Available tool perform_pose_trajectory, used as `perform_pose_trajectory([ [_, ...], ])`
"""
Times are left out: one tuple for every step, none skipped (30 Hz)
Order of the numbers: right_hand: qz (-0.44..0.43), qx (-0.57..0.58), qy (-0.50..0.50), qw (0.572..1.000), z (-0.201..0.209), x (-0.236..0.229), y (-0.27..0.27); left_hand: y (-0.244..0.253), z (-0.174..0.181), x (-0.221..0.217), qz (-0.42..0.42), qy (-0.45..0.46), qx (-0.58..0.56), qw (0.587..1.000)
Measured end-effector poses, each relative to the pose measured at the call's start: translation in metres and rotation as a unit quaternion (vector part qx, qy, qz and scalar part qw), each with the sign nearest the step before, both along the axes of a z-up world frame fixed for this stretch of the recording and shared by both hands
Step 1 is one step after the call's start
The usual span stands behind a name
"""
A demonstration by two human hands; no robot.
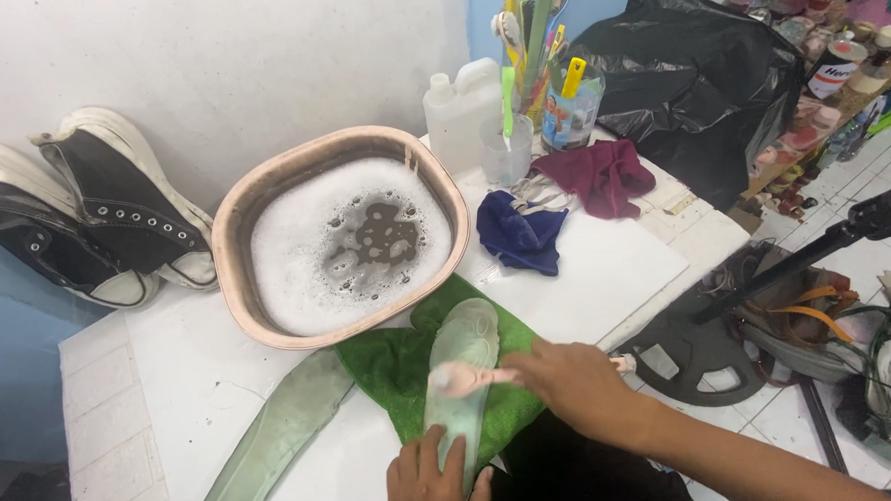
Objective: The person cleans two light green shoe insoles on a white table. They scrub the insoles with a pink brush dipped in soapy water, then wipe them with a blue cloth and a green cloth. The person repeats the scrubbing and wiping process for both insoles.
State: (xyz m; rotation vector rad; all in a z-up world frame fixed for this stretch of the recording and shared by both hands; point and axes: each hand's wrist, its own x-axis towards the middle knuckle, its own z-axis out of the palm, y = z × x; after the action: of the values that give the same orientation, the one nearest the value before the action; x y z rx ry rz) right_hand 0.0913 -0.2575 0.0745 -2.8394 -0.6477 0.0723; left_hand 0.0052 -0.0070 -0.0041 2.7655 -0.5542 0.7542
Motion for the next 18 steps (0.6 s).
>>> perform_pose_trajectory([
  [0.001,0.002,0.002,1.0,-0.005,-0.005,0.002,-0.002,-0.006,-0.003,0.001,0.002,0.002,1.0],
  [0.075,-0.034,-0.047,0.995,-0.009,-0.008,0.005,-0.002,-0.011,-0.002,-0.006,-0.023,0.026,0.999],
  [0.149,-0.07,-0.095,0.982,-0.014,-0.011,0.009,-0.002,-0.016,0.0,-0.014,-0.048,0.05,0.997],
  [0.145,-0.069,-0.094,0.982,-0.011,-0.014,0.012,-0.004,-0.019,0.0,-0.017,-0.048,0.052,0.997],
  [0.176,-0.019,-0.094,0.98,-0.007,-0.017,0.017,-0.005,-0.021,0.0,-0.012,-0.071,0.052,0.996],
  [0.209,0.032,-0.091,0.973,-0.004,-0.021,0.021,-0.007,-0.023,-0.002,-0.004,-0.093,0.052,0.994],
  [0.208,0.033,-0.089,0.973,0.001,-0.02,0.021,-0.003,-0.029,-0.003,-0.005,-0.09,0.053,0.994],
  [0.206,-0.003,-0.007,0.979,0.006,-0.016,0.02,0.0,-0.036,0.0,-0.017,-0.092,0.038,0.995],
  [0.202,-0.039,0.075,0.976,0.011,-0.011,0.019,0.003,-0.043,0.003,-0.029,-0.094,0.023,0.995],
  [0.203,-0.039,0.078,0.975,0.02,0.011,0.015,0.003,-0.035,0.005,-0.028,-0.092,0.022,0.995],
  [0.132,-0.082,0.037,0.987,0.028,0.034,0.011,0.004,-0.029,0.006,-0.038,-0.072,0.023,0.996],
  [0.061,-0.122,-0.002,0.991,0.035,0.053,0.008,0.005,-0.022,0.004,-0.048,-0.049,0.025,0.997],
  [0.063,-0.123,0.003,0.99,0.032,0.026,0.018,0.006,-0.023,-0.001,-0.047,-0.044,0.024,0.998],
  [0.106,-0.088,0.071,0.988,0.033,0.012,0.028,0.008,-0.023,0.008,-0.075,-0.084,0.001,0.994],
  [0.148,-0.053,0.137,0.978,0.034,-0.002,0.038,0.009,-0.022,0.017,-0.103,-0.124,-0.021,0.987],
  [0.152,-0.058,0.139,0.977,0.048,0.017,0.035,0.006,-0.023,0.018,-0.098,-0.124,-0.024,0.987],
  [0.099,-0.08,0.129,0.984,0.061,0.036,0.032,0.002,-0.025,0.019,-0.071,-0.09,-0.015,0.993],
  [0.039,-0.094,0.127,0.987,0.068,0.047,0.032,0.006,-0.027,0.01,-0.053,-0.046,-0.001,0.998],
])
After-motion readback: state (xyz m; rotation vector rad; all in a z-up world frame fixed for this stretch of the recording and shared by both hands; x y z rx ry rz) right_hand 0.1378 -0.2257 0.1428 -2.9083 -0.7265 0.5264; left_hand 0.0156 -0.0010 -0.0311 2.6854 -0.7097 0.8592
